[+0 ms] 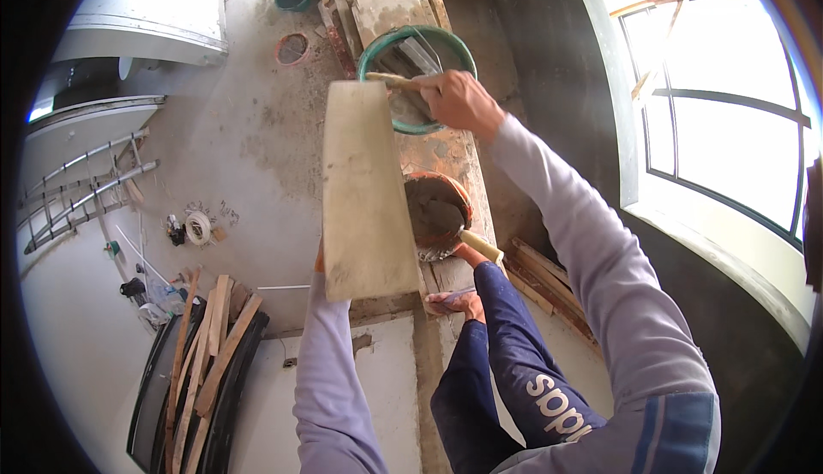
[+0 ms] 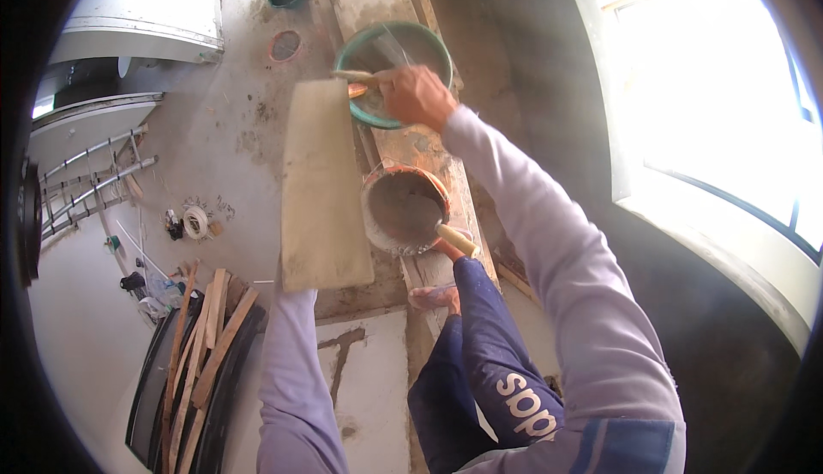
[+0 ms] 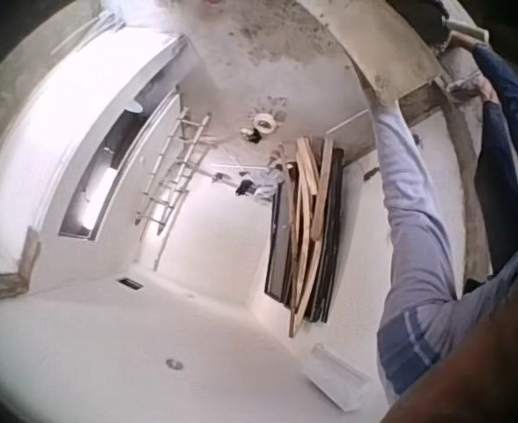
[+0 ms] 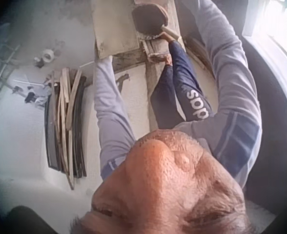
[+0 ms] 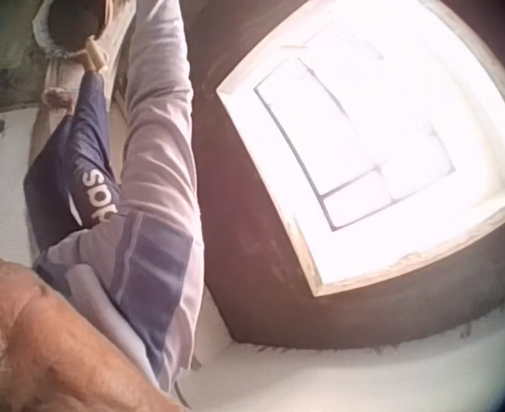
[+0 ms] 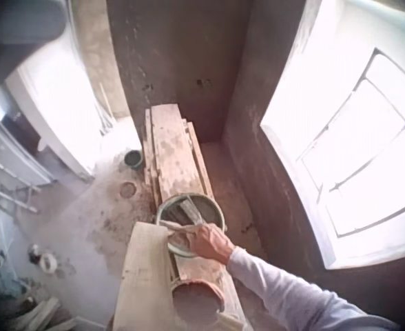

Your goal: The person applies plaster to a wall corner using a trowel and a hawk, and then cleans the hawk in a bucket using a brush and a trowel.

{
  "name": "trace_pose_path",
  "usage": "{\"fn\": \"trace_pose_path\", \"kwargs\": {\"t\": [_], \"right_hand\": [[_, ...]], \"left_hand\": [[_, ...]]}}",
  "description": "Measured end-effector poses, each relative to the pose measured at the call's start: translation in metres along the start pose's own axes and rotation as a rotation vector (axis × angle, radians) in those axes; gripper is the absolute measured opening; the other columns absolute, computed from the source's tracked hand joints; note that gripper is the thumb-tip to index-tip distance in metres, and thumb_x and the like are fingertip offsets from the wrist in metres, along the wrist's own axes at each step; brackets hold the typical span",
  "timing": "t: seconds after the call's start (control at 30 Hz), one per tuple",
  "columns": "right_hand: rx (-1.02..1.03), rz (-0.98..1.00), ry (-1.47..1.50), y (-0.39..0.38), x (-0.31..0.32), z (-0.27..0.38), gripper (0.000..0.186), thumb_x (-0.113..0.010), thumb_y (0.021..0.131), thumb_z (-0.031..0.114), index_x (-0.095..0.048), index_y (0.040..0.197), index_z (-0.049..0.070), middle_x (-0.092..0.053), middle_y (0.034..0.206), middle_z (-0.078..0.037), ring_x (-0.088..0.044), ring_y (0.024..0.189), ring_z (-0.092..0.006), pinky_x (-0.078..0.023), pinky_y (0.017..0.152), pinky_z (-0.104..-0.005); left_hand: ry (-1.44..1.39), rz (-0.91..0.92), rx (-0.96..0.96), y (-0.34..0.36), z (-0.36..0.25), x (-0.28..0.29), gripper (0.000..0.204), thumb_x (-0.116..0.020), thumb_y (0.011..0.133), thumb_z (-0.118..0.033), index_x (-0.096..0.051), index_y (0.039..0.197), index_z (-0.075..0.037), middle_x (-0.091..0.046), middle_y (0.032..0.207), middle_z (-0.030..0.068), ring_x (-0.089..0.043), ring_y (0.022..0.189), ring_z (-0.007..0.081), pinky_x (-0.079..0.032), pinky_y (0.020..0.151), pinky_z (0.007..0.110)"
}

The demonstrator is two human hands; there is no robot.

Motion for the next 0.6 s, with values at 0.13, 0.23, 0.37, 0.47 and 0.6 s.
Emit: {"fn": "trace_pose_path", "kwargs": {"t": [0.13, 0.23, 0.37, 0.47, 0.6], "right_hand": [[-0.043, 0.180, -0.267, 0.023, -0.058, -0.064, 0.029, -0.047, 0.086, 0.014, -0.070, 0.100, 0.004, -0.068, 0.092, -0.021, -0.066, 0.083, -0.0376, -0.052, 0.077, -0.0445], [-0.238, 0.330, -0.341, 0.005, -0.110, -0.112, 0.031, -0.048, 0.084, 0.014, -0.069, 0.100, -0.002, -0.069, 0.096, -0.019, -0.066, 0.088, -0.0380, -0.051, 0.083, -0.0453], [-0.339, 0.258, -0.131, -0.017, -0.112, -0.111, 0.033, -0.047, 0.083, 0.013, -0.068, 0.108, 0.007, -0.067, 0.099, -0.022, -0.063, 0.095, -0.0380, -0.050, 0.082, -0.0436], [-0.222, 0.046, 0.113, -0.047, -0.026, -0.039, 0.033, -0.045, 0.087, 0.015, -0.067, 0.112, 0.014, -0.066, 0.095, -0.021, -0.062, 0.091, -0.0377, -0.050, 0.078, -0.0433], [-0.002, 0.058, -0.007, -0.089, 0.050, 0.043, 0.032, -0.047, 0.089, 0.012, -0.064, 0.116, 0.014, -0.064, 0.086, -0.019, -0.063, 0.082, -0.0338, -0.050, 0.071, -0.0416]], "left_hand": [[0.044, 0.034, 0.045, 0.001, -0.024, -0.001, 0.034, -0.052, 0.096, -0.030, -0.062, 0.112, -0.002, -0.065, 0.102, 0.0082, -0.061, 0.094, 0.0188, -0.049, 0.078, 0.031], [0.640, 0.064, -0.091, 0.021, -0.072, -0.013, 0.035, -0.058, 0.093, -0.032, -0.064, 0.108, -0.001, -0.067, 0.099, 0.0137, -0.064, 0.090, 0.0232, -0.049, 0.078, 0.033], [1.156, 0.051, -0.262, 0.024, -0.096, -0.005, 0.034, -0.071, 0.079, -0.025, -0.065, 0.107, -0.005, -0.066, 0.100, 0.0136, -0.062, 0.093, 0.0330, -0.048, 0.080, 0.040], [1.408, 0.012, -0.302, 0.028, -0.102, 0.004, 0.037, -0.076, 0.072, -0.021, -0.066, 0.105, -0.007, -0.064, 0.094, 0.0087, -0.060, 0.092, 0.0290, -0.046, 0.080, 0.039], [1.582, 0.013, -0.398, 0.037, -0.104, -0.007, 0.034, -0.077, 0.071, -0.022, -0.066, 0.101, -0.012, -0.061, 0.091, 0.0016, -0.057, 0.091, 0.0195, -0.039, 0.078, 0.036]]}}
Point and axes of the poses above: each hand's wrist, its own y-axis towards the middle knuckle, its own x-axis out of the back of the hand, z = x × y, the point moved 8 cm from there along y, towards the middle knuckle
